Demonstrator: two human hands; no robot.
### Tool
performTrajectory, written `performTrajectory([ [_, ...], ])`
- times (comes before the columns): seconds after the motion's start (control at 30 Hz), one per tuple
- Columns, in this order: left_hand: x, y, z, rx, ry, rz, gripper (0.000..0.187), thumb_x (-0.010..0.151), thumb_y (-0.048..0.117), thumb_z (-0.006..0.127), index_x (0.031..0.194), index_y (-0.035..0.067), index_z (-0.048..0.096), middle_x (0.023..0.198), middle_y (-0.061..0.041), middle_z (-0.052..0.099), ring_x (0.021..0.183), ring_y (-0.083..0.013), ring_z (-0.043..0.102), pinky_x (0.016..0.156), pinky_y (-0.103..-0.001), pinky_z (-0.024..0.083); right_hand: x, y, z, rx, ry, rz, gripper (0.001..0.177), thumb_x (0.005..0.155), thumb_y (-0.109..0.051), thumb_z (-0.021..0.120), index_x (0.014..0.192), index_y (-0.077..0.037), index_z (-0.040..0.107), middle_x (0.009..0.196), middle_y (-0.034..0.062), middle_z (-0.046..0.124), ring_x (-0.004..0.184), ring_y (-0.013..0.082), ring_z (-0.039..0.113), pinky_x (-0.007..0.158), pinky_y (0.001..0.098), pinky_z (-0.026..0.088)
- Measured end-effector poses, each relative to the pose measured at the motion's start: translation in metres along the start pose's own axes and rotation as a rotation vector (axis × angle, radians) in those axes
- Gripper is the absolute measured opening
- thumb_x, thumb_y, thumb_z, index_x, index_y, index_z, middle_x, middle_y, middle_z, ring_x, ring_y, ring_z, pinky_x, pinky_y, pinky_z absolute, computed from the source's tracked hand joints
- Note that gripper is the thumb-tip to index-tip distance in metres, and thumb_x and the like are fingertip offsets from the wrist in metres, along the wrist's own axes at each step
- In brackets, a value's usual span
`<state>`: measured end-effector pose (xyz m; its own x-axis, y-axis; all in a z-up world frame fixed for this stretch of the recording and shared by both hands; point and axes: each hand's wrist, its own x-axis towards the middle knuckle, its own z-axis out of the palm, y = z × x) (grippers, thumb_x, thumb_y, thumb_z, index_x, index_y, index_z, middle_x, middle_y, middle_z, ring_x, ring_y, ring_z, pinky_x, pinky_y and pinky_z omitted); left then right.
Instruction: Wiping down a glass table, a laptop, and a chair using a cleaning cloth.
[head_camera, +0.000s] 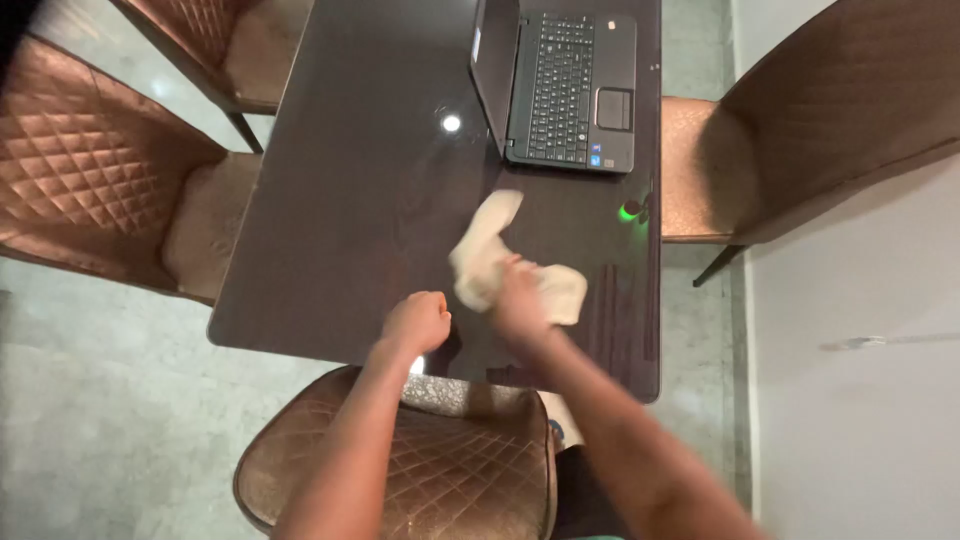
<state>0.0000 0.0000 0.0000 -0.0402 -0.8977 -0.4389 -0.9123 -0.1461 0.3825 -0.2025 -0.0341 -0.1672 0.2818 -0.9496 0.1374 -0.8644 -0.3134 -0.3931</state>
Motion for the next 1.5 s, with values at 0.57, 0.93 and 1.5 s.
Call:
performTrajectory([
  [0.57, 0.071, 0.098, 0.052, 0.038, 0.125, -0.091, 0.026, 0.09, 0.016, 0.061, 0.112, 0.004, 0.068, 0.126, -0.017, 0.062, 0.119, -0.0381, 0.06, 0.099, -0.05, 0.051, -0.024, 0.106, -0.098, 0.035, 0.047, -0.31, 0.058, 0.087, -0.011, 0.055, 0.14, 0.011, 0.048, 0.146, 0.0459, 0.04, 0.137, 0.0582, 0.041, 0.116, 0.0605, 0.035],
  [0.93, 0.118, 0.209, 0.057, 0.019, 0.081, -0.132, 0.031, 0.094, 0.021, 0.061, 0.12, 0.007, 0.065, 0.134, -0.016, 0.056, 0.125, -0.0375, 0.057, 0.102, -0.051, 0.05, 0.077, 0.286, -0.204, -0.01, -0.034, -0.575, 0.051, 0.086, -0.013, 0.061, 0.137, -0.011, 0.066, 0.143, 0.0261, 0.055, 0.132, 0.0442, 0.05, 0.109, 0.0592, 0.038],
  [1.5, 0.124, 0.173, 0.044, 0.006, 0.176, -0.116, 0.025, 0.093, 0.023, 0.062, 0.111, 0.006, 0.071, 0.125, -0.018, 0.064, 0.117, -0.0391, 0.063, 0.1, -0.05, 0.052, 0.116, 0.383, -0.13, 0.776, -0.07, 0.338, 0.023, 0.109, -0.012, 0.045, 0.112, -0.003, 0.066, 0.108, 0.0219, 0.068, 0.106, 0.0405, 0.064, 0.098, 0.0477, 0.052],
])
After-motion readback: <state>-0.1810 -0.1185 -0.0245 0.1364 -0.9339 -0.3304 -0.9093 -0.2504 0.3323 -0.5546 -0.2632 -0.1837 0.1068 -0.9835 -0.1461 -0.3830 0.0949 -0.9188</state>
